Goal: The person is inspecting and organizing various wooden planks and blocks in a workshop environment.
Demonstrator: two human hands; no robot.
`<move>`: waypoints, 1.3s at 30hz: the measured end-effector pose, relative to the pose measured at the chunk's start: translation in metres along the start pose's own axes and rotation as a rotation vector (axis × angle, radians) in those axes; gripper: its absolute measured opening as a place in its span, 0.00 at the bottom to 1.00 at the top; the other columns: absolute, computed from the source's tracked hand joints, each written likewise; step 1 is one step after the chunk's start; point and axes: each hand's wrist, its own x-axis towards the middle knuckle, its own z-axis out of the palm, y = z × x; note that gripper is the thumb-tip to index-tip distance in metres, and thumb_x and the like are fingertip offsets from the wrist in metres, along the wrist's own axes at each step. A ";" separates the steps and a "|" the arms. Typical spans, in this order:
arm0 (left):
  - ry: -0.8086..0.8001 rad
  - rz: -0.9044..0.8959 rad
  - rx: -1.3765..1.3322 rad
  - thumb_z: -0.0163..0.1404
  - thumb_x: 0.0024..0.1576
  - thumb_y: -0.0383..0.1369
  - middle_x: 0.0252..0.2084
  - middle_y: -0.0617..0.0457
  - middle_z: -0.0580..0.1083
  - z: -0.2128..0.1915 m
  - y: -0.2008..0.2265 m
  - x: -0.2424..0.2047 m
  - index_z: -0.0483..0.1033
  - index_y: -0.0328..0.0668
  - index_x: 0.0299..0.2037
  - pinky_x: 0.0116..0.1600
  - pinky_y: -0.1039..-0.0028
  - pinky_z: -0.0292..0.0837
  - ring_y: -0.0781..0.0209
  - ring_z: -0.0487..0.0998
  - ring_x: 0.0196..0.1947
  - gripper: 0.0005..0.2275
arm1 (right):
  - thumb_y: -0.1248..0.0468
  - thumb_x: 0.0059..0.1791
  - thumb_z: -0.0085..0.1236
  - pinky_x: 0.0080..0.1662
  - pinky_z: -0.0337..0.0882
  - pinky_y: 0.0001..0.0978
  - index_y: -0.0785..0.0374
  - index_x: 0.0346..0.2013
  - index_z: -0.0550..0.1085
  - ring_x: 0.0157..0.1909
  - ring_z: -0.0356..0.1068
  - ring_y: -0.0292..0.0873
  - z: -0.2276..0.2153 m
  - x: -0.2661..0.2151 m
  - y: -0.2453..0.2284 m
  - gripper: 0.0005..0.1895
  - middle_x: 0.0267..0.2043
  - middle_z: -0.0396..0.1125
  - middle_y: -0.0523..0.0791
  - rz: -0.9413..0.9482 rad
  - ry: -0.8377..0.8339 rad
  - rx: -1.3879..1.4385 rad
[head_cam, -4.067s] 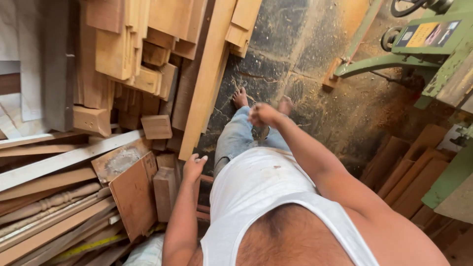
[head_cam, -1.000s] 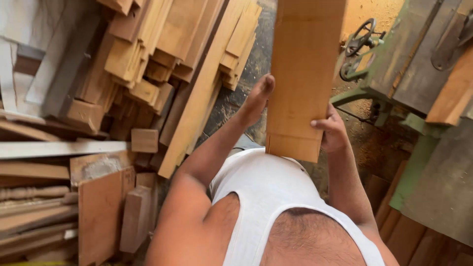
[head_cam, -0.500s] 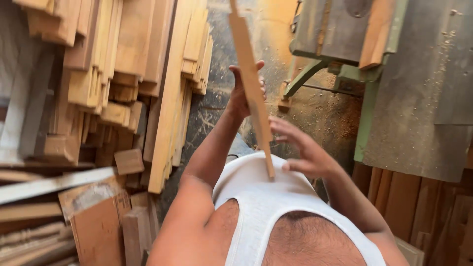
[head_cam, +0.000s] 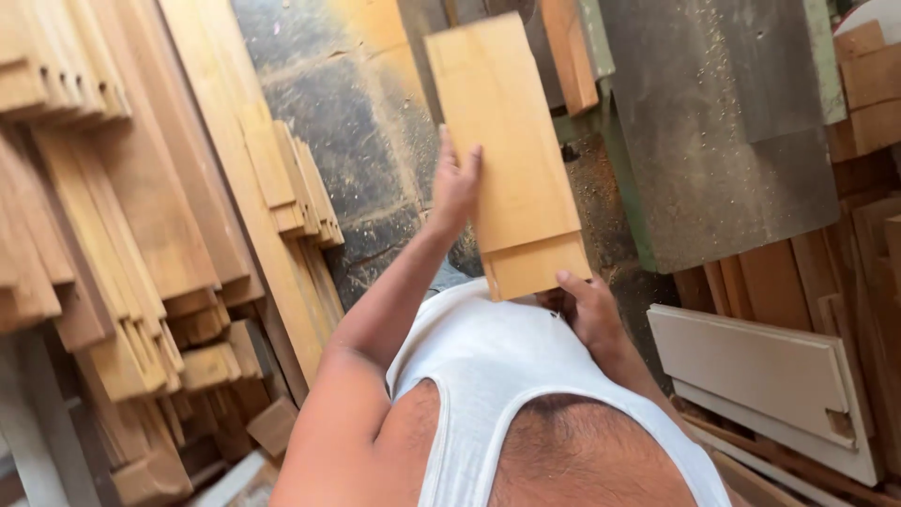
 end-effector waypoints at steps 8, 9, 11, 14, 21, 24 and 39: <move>-0.254 -0.164 1.087 0.56 0.58 0.49 0.48 0.34 0.78 0.035 0.072 0.020 0.53 0.27 0.72 0.49 0.59 0.76 0.43 0.81 0.46 0.40 | 0.59 0.56 0.52 0.38 0.73 0.36 0.66 0.49 0.72 0.36 0.72 0.42 -0.040 0.036 0.032 0.13 0.39 0.72 0.46 -0.055 0.321 0.377; -0.220 -0.101 1.027 0.56 0.58 0.49 0.45 0.34 0.80 0.037 0.069 0.025 0.55 0.26 0.72 0.47 0.58 0.77 0.42 0.83 0.44 0.39 | 0.57 0.60 0.53 0.39 0.74 0.37 0.67 0.48 0.72 0.36 0.72 0.42 -0.048 0.041 0.035 0.14 0.37 0.71 0.47 -0.085 0.259 0.423; -0.182 -0.046 1.035 0.57 0.57 0.49 0.42 0.34 0.80 0.038 0.054 0.031 0.55 0.24 0.70 0.46 0.58 0.78 0.42 0.83 0.41 0.40 | 0.56 0.59 0.51 0.38 0.75 0.36 0.68 0.47 0.73 0.34 0.72 0.43 -0.038 0.043 0.020 0.16 0.35 0.71 0.48 -0.067 0.259 0.333; -0.141 -0.055 1.043 0.57 0.57 0.49 0.39 0.35 0.80 0.042 0.060 0.035 0.55 0.22 0.70 0.43 0.59 0.80 0.45 0.84 0.38 0.40 | 0.54 0.56 0.50 0.38 0.76 0.36 0.68 0.46 0.74 0.33 0.74 0.43 -0.026 0.043 0.005 0.18 0.34 0.73 0.48 -0.021 0.285 0.213; -0.079 -0.059 1.001 0.57 0.57 0.46 0.39 0.39 0.81 0.043 0.066 0.080 0.57 0.23 0.69 0.42 0.63 0.80 0.50 0.85 0.37 0.37 | 0.53 0.56 0.50 0.36 0.78 0.34 0.70 0.43 0.74 0.32 0.76 0.41 -0.012 0.079 -0.021 0.19 0.33 0.74 0.48 -0.035 0.242 0.116; -0.092 -0.119 0.969 0.55 0.59 0.46 0.39 0.41 0.81 0.044 0.076 0.099 0.59 0.25 0.68 0.42 0.64 0.81 0.53 0.86 0.36 0.35 | 0.54 0.55 0.51 0.37 0.80 0.35 0.70 0.44 0.74 0.32 0.76 0.42 -0.004 0.094 -0.036 0.18 0.32 0.74 0.49 -0.024 0.253 0.141; -0.043 -0.157 1.007 0.56 0.57 0.49 0.46 0.39 0.80 0.035 0.046 0.162 0.55 0.26 0.70 0.48 0.65 0.81 0.59 0.85 0.39 0.39 | 0.54 0.55 0.51 0.38 0.81 0.34 0.70 0.42 0.73 0.32 0.77 0.40 0.018 0.136 -0.063 0.18 0.31 0.74 0.49 -0.066 0.245 0.074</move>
